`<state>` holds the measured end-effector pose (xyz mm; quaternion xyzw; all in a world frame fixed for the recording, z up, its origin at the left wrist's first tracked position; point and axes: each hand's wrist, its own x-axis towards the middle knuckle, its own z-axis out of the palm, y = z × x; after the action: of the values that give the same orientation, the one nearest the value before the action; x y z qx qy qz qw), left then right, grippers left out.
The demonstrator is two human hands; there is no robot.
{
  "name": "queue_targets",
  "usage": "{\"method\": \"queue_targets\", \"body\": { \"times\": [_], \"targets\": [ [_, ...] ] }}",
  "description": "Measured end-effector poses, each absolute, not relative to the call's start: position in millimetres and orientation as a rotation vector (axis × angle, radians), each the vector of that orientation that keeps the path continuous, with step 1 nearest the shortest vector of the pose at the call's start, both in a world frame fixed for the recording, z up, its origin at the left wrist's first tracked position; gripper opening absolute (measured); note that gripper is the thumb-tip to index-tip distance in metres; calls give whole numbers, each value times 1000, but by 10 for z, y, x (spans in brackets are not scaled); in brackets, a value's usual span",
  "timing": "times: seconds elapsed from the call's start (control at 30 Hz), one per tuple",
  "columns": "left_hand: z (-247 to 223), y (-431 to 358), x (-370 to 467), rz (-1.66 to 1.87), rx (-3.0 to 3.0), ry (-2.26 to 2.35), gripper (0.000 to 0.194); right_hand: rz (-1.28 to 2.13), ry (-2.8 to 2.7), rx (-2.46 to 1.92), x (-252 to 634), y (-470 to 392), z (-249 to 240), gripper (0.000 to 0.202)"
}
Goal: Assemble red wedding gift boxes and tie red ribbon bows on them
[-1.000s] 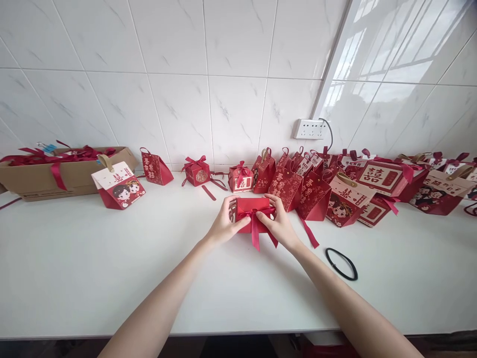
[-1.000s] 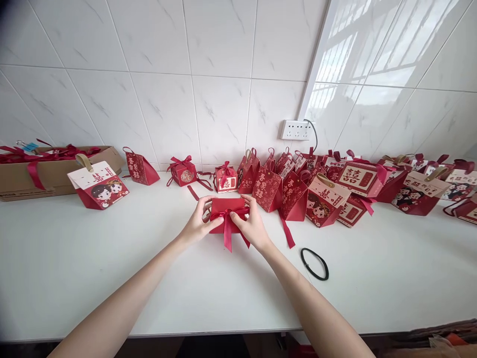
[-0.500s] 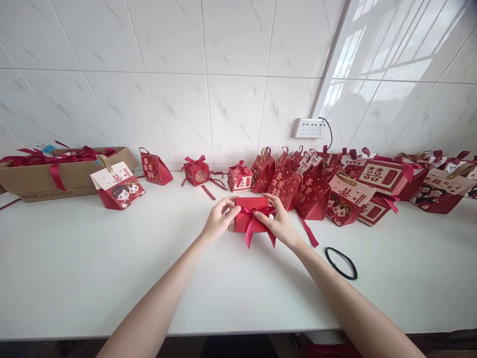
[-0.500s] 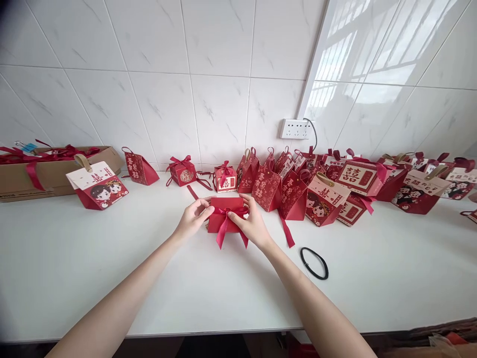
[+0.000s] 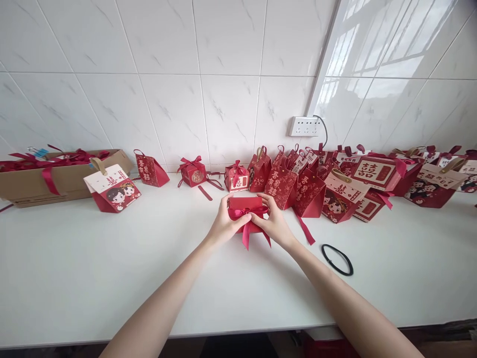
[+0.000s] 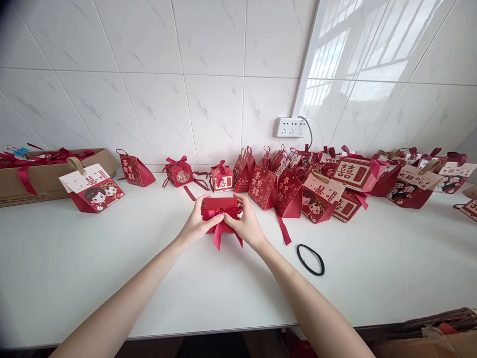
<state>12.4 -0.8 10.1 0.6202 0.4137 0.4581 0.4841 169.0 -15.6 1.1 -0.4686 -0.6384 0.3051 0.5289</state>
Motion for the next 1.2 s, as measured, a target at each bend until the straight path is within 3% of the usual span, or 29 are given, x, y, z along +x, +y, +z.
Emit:
{"method": "queue_targets", "body": {
  "times": [0.17,0.33,0.57,1.2],
  "targets": [
    [94,24,98,1132,1532,1007,53,907,-1598,-1094,1726,-188,69,64],
    [97,69,28,1110,1487,1004,50,1079,-1699,-1007,1826,-170,66,91],
    [104,94,-1,1066,1469,1004,55,1056,-1670,-937,1880,-107,16,61],
    [124,59,20,1086,1448,984,52,1142,-1747,-884,1884,-132,22,92]
  ]
}}
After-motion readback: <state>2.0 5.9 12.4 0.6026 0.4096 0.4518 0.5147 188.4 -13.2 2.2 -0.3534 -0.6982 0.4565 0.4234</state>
